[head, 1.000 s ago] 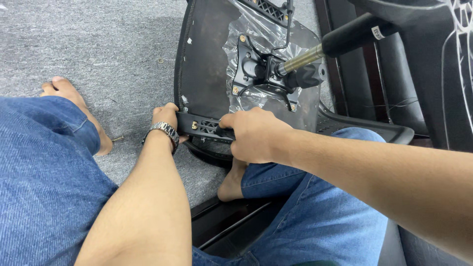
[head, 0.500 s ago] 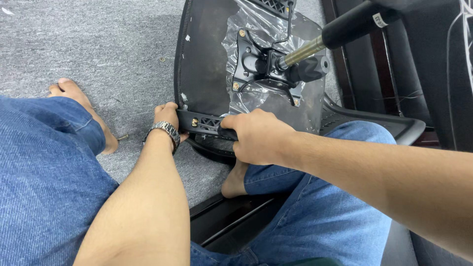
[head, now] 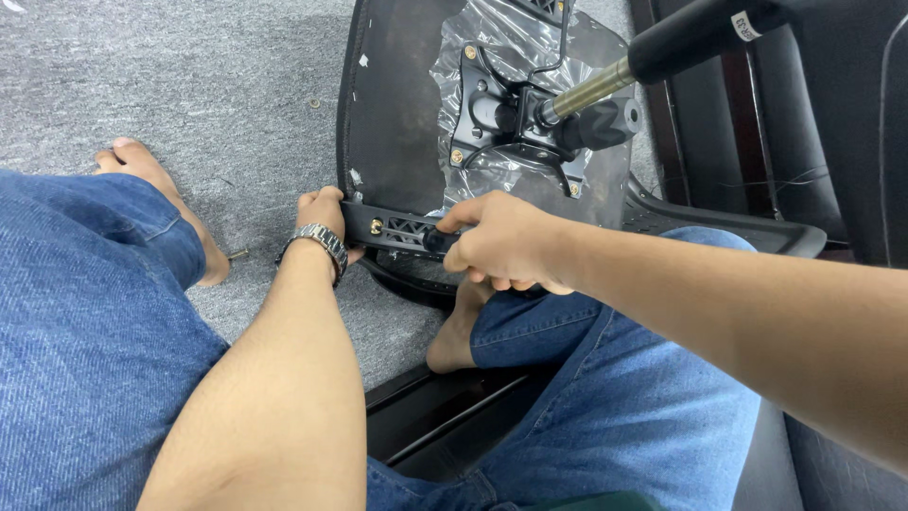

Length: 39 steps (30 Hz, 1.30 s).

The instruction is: The person sits on the floor and uses a screwdriver to tighten screws on the underside of an office chair base. They systematically work around the base, securing the plastic footrest to the metal frame.

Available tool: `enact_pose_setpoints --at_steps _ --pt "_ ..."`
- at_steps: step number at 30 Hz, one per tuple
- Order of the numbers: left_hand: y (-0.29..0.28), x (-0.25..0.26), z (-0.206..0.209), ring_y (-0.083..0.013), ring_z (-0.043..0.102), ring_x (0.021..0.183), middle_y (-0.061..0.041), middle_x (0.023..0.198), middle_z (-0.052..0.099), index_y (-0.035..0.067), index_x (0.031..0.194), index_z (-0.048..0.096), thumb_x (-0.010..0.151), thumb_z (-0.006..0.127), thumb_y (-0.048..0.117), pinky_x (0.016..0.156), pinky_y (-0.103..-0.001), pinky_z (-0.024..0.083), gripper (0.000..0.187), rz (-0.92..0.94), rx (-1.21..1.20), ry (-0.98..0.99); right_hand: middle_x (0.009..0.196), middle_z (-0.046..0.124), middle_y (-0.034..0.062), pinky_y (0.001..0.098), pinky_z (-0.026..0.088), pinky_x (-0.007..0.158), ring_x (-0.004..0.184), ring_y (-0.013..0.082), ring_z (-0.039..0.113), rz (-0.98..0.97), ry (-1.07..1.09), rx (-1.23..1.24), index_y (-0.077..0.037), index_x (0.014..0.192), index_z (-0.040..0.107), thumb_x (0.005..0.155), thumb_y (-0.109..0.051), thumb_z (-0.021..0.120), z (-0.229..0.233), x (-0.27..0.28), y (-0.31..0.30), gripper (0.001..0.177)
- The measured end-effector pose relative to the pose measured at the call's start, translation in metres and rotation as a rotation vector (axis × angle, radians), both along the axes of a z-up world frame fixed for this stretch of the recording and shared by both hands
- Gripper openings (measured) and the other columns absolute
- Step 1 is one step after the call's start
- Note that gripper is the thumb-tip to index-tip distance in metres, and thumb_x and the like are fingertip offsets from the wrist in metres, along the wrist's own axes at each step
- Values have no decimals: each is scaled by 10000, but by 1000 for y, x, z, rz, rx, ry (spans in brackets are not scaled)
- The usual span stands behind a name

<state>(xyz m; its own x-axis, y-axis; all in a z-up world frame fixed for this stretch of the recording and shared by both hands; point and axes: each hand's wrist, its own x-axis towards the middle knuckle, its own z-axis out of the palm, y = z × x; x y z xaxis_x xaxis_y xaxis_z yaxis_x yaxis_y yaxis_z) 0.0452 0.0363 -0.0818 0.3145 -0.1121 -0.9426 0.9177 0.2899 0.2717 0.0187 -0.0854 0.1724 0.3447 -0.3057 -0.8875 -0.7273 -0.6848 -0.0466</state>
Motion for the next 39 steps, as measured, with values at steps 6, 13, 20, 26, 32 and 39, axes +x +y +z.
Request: enact_pose_setpoints --at_steps 6,13,20,26,32,39 --pt "1 0 3 -352 628 1192 -152 1368 560 267 1345 443 926 479 272 907 -650 559 421 -3 2 -1 686 630 42 274 384 453 510 128 544 181 -61 9 -174 1339 692 788 -130 726 1 2 2 553" --pt "5 2 5 -363 680 1106 -195 1318 589 223 1328 448 939 434 278 764 -564 648 393 -180 47 -89 884 750 110 311 636 608 698 208 740 183 -6 -79 -102 1286 669 768 -55 673 2 24 25 519" --pt "0 4 -8 -396 661 1044 -201 1254 601 165 1221 488 914 468 269 678 -590 625 325 -172 77 -111 993 759 191 417 599 793 914 353 742 962 76 -202 -99 1177 758 802 -137 708 5 30 46 380" --pt "-3 4 -13 -401 668 1019 -200 1194 623 168 1181 500 895 493 275 641 -584 622 306 -157 94 -120 1029 720 223 461 608 787 934 386 739 1250 -45 -175 -2 1134 669 835 -221 714 10 19 50 373" --pt "8 7 8 -409 685 1068 -218 1267 620 113 1223 558 901 502 283 650 -552 656 368 -282 138 -153 1012 737 187 453 604 823 973 362 735 1021 59 -237 -59 1012 750 806 -144 690 7 37 63 231" --pt "15 9 30 -400 665 1125 -182 1343 603 116 1278 595 895 522 302 657 -497 682 432 -371 211 -145 1025 722 195 403 612 793 955 333 742 1180 57 -134 54 1288 542 705 -357 796 26 7 63 756"
